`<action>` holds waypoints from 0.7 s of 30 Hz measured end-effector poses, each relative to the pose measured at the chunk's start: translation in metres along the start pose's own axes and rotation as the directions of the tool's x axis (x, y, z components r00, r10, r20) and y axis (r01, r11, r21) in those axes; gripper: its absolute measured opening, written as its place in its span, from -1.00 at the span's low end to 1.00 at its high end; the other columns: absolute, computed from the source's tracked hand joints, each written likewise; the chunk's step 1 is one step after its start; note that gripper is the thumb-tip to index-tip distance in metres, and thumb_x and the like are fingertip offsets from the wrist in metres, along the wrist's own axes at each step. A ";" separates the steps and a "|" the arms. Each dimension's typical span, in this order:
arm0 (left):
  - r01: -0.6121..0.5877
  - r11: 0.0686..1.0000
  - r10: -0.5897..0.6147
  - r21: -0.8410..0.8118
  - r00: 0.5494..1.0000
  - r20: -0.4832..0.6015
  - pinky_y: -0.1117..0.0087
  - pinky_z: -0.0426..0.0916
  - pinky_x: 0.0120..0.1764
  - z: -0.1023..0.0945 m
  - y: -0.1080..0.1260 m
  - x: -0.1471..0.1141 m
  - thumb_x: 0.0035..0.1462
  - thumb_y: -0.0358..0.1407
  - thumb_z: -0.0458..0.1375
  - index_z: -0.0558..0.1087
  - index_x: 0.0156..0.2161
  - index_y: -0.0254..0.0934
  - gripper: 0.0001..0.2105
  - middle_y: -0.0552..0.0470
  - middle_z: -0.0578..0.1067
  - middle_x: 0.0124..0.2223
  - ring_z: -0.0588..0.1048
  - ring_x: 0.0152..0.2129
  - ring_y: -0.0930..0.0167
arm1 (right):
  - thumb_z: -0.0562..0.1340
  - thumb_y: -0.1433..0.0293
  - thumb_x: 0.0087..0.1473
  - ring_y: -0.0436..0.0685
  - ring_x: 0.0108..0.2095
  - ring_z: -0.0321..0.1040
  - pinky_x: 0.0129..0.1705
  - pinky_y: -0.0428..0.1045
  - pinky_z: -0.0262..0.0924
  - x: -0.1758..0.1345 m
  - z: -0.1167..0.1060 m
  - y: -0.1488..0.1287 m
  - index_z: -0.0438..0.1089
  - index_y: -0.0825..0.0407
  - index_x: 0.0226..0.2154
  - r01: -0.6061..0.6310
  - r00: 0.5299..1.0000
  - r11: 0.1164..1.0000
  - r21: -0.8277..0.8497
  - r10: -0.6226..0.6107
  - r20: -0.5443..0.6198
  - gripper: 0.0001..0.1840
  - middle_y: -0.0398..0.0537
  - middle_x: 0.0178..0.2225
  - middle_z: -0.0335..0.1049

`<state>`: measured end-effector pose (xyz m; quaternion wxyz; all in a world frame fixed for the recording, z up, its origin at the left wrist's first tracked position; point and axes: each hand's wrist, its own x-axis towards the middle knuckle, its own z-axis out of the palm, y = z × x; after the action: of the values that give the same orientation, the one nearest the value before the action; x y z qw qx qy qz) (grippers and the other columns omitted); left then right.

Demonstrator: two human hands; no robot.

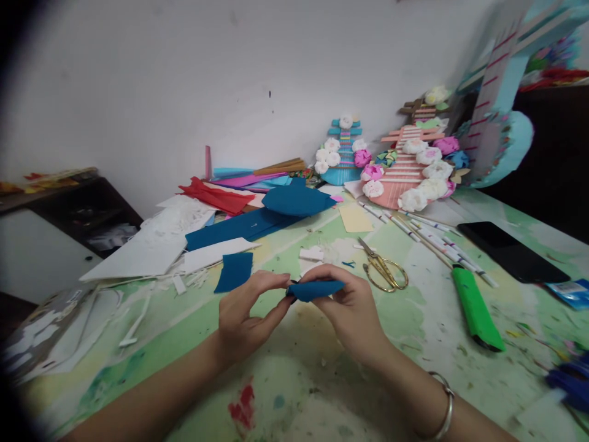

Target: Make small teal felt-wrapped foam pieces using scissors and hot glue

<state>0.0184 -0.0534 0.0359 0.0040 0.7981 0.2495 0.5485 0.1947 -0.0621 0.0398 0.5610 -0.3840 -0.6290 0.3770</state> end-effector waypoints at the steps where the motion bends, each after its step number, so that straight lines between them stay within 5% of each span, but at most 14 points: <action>1: 0.009 1.000 -0.009 0.004 1.000 0.002 0.36 0.45 -0.24 0.000 0.000 0.000 0.04 -0.50 0.20 0.37 -0.07 -0.28 -0.69 -0.05 0.56 -0.25 0.52 -0.32 0.39 | 0.29 0.50 -0.06 0.10 -0.32 0.38 -0.26 -0.02 0.28 0.000 0.001 0.002 0.46 -0.02 -0.39 -0.043 0.999 0.998 0.044 0.044 -0.005 -0.88 -0.11 -0.37 0.46; 9: 0.044 0.999 -0.043 -0.008 0.999 0.015 0.39 0.45 -0.25 0.001 0.001 -0.001 0.05 -0.50 0.20 0.36 -0.06 -0.29 -0.68 -0.03 0.56 -0.28 0.54 -0.34 0.40 | 0.35 0.32 -0.03 0.04 -0.41 0.30 -0.30 -0.03 0.24 -0.002 0.007 0.009 0.44 0.01 -0.41 -0.249 0.967 0.902 0.352 0.253 0.035 -0.88 -0.13 -0.44 0.39; 17: 0.022 0.998 -0.022 -0.051 1.000 0.004 0.38 0.44 -0.23 0.000 0.002 -0.001 0.01 -0.52 0.23 0.37 -0.06 -0.28 -0.65 -0.03 0.56 -0.28 0.54 -0.33 0.39 | 0.38 0.26 -0.06 0.01 -0.38 0.28 -0.24 -0.06 0.22 0.000 0.016 0.003 0.51 -0.02 -0.41 -0.311 0.947 0.801 0.511 0.304 0.101 -0.85 -0.14 -0.47 0.39; 21: 0.211 0.957 -0.208 -0.198 0.977 0.040 0.34 0.41 -0.17 -0.002 0.005 0.000 0.03 -0.42 0.24 0.37 -0.05 -0.31 -0.66 -0.09 0.53 -0.20 0.51 -0.25 0.36 | 0.37 0.28 -0.04 0.00 -0.32 0.30 -0.22 -0.09 0.23 -0.001 0.015 0.005 0.50 -0.05 -0.39 -0.263 0.961 0.801 0.538 0.266 0.074 -0.87 -0.14 -0.38 0.40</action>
<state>0.0186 -0.0584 0.0379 0.1453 0.7678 0.2758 0.5597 0.1806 -0.0610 0.0333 0.5899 -0.2944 -0.4353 0.6130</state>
